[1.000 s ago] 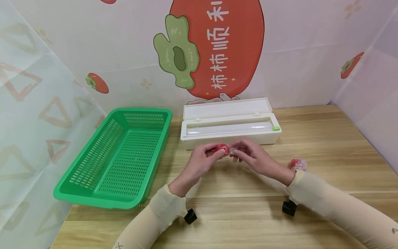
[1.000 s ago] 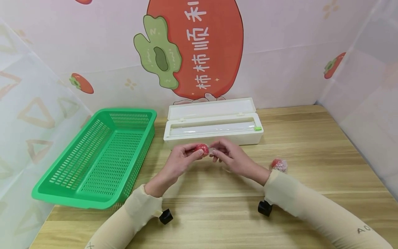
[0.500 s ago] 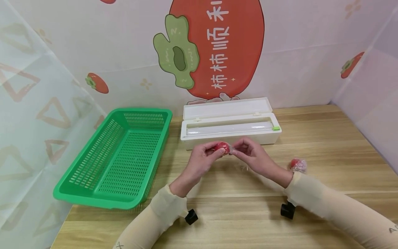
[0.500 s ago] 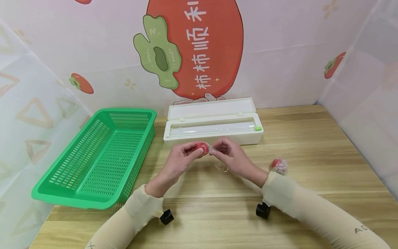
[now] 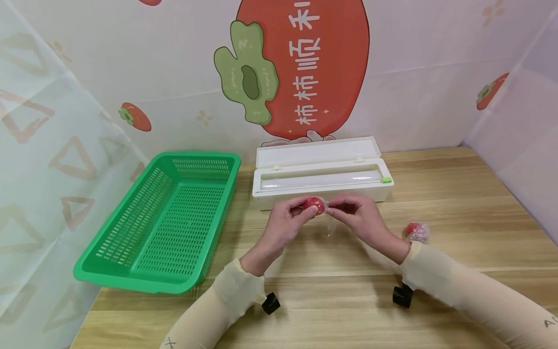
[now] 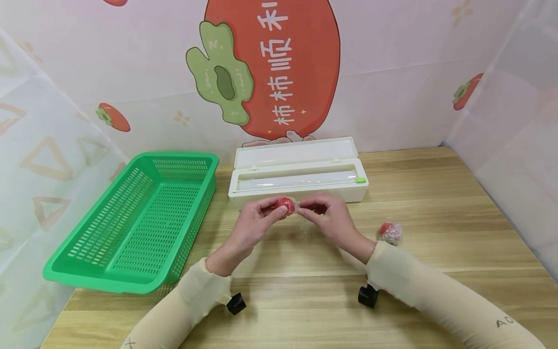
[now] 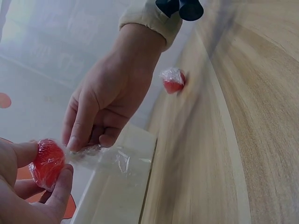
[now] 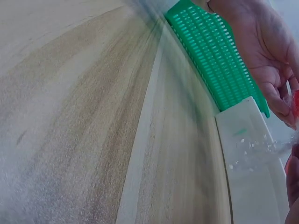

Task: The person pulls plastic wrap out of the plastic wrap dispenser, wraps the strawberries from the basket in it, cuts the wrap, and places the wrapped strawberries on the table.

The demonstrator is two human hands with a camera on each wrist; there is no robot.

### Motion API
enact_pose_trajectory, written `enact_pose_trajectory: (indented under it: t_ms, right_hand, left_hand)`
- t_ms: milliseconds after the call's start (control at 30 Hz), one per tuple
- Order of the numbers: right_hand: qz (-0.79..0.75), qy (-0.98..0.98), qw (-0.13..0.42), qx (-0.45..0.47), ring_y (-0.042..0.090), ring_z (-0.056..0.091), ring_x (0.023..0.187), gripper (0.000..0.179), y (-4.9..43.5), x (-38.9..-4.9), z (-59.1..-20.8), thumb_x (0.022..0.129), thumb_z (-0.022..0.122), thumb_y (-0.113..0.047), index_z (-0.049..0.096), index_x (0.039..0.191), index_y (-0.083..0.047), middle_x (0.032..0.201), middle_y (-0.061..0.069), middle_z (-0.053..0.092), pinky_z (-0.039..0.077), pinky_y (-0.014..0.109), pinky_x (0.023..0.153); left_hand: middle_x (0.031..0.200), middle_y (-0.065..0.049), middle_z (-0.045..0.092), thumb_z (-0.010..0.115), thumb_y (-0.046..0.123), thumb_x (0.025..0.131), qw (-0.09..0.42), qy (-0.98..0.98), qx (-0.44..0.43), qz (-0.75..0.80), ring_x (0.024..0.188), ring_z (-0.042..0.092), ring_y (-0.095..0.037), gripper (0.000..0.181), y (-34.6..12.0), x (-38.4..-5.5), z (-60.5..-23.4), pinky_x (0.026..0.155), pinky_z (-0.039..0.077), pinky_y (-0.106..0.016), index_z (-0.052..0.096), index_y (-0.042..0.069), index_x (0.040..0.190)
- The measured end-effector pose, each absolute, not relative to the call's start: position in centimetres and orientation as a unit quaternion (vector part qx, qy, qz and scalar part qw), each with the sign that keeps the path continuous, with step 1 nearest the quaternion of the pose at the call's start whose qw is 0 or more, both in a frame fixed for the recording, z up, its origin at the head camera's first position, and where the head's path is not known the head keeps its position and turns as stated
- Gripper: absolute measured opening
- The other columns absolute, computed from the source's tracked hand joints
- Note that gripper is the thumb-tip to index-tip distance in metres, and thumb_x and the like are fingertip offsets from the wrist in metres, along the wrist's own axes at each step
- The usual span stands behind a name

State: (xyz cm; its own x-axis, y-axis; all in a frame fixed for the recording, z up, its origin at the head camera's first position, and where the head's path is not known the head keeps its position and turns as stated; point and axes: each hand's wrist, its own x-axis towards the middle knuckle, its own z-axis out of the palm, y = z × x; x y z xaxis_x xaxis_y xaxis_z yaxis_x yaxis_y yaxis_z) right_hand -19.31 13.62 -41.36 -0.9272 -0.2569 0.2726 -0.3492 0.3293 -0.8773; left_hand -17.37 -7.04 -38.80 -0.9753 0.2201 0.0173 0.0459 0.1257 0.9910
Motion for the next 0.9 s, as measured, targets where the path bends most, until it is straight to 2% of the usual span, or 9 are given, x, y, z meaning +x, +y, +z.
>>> enact_pose_trajectory:
  t_ms: [167, 633, 767, 900]
  right_hand:
    - [0.580, -0.795, 0.015, 0.177, 0.009, 0.070, 0.080, 0.019, 13.4, -19.3, -41.5, 0.089, 0.073, -0.015, 0.074, 0.106, -0.006, 0.101, 0.013, 0.075, 0.059, 0.023, 0.073]
    - [0.634, -0.762, -0.028, 0.128, 0.007, 0.073, 0.083, 0.023, 12.7, -19.0, -41.1, 0.089, 0.070, -0.005, 0.070, 0.110, 0.003, 0.108, 0.023, 0.072, 0.061, 0.028, 0.076]
    - [0.647, -0.752, -0.031, 0.119, 0.006, 0.072, 0.084, 0.024, 12.6, -18.9, -41.0, 0.089, 0.070, -0.002, 0.069, 0.111, 0.005, 0.107, 0.021, 0.073, 0.060, 0.028, 0.077]
    - [0.666, -0.737, -0.038, 0.108, 0.005, 0.072, 0.085, 0.026, 12.5, -18.8, -41.0, 0.088, 0.070, 0.000, 0.067, 0.113, 0.008, 0.102, 0.008, 0.076, 0.060, 0.027, 0.078]
  left_hand:
    - [0.116, -0.013, 0.072, 0.072, 0.019, 0.091, 0.064, 0.752, 0.084, 0.650, 0.098, 0.069, -0.013, 0.036, -7.0, -17.4, -38.7, 0.084, 0.057, -0.022, 0.068, 0.007, 0.124]
    - [0.116, -0.015, 0.072, 0.071, 0.016, 0.091, 0.036, 0.756, 0.106, 0.645, 0.097, 0.067, -0.011, 0.035, -6.8, -17.4, -38.9, 0.081, 0.055, -0.016, 0.067, 0.004, 0.124]
    - [0.116, -0.015, 0.072, 0.071, 0.017, 0.091, 0.032, 0.757, 0.109, 0.644, 0.097, 0.067, -0.012, 0.036, -6.8, -17.4, -38.9, 0.081, 0.055, -0.016, 0.068, 0.004, 0.124]
    - [0.117, -0.013, 0.072, 0.071, 0.018, 0.091, 0.031, 0.761, 0.109, 0.639, 0.102, 0.067, -0.016, 0.035, -6.8, -17.3, -39.0, 0.086, 0.056, -0.022, 0.068, 0.007, 0.124]
